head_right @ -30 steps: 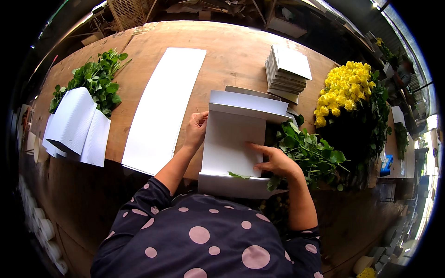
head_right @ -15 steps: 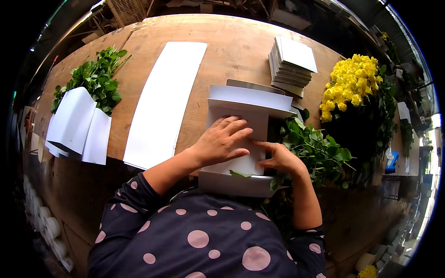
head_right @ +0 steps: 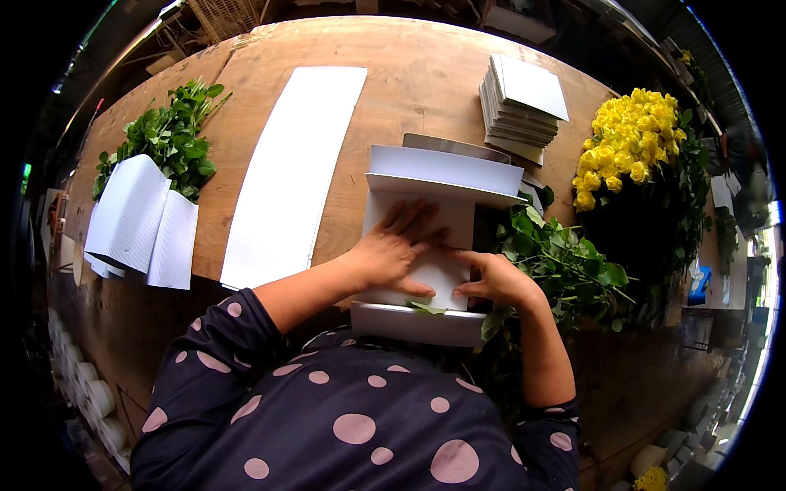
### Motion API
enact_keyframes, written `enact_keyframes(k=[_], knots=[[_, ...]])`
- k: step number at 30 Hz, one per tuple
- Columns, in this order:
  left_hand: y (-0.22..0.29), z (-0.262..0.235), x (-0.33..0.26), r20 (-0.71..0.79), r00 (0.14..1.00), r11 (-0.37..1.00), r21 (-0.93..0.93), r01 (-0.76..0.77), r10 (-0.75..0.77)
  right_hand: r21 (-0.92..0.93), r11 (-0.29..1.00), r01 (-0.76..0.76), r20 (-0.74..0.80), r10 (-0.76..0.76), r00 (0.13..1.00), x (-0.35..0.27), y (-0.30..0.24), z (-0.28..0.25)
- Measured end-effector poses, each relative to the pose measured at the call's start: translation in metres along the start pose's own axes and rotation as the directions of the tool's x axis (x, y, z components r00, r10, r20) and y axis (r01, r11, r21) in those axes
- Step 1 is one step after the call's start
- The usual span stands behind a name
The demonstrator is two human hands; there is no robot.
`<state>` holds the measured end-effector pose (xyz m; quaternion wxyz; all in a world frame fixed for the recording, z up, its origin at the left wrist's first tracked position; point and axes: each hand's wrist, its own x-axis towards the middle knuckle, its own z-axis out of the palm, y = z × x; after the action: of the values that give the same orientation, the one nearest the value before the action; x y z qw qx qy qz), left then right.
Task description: The person arranges yellow roses into a white rectangular box, placing them one by one and adjusting their positions. They also handle white wrapping paper and a small packet, placing them inside the box with the flowers.
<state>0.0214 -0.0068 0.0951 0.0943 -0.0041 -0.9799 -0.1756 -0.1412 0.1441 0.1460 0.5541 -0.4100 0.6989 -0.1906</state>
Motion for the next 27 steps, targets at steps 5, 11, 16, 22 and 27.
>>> enact_keyframes(k=[5,11,16,22,27], knots=[[0.001,-0.003,-0.002,0.087,0.996,0.999,0.007,0.032,-0.033,-0.259,0.966,-0.001,-0.01,-0.001,1.0,-0.007,-0.02,-0.001],[-0.001,0.0,-0.005,0.085,0.995,0.999,0.014,0.049,-0.05,-0.673,0.728,0.129,-0.509,-0.583,0.633,0.025,-0.097,-0.042],[-0.002,0.001,0.002,0.099,0.995,1.0,0.001,0.014,-0.014,-0.599,0.772,0.213,-0.306,-0.467,0.83,0.082,-0.093,-0.075],[-0.003,0.011,-0.01,0.004,0.999,0.997,-0.062,0.054,-0.053,-0.811,0.564,0.156,-0.214,-0.533,0.819,0.054,-0.093,-0.016],[0.0,-0.003,-0.003,0.189,0.977,0.977,-0.17,0.128,-0.095,-0.877,0.458,0.148,-0.196,-0.622,0.758,0.05,-0.076,0.008]])
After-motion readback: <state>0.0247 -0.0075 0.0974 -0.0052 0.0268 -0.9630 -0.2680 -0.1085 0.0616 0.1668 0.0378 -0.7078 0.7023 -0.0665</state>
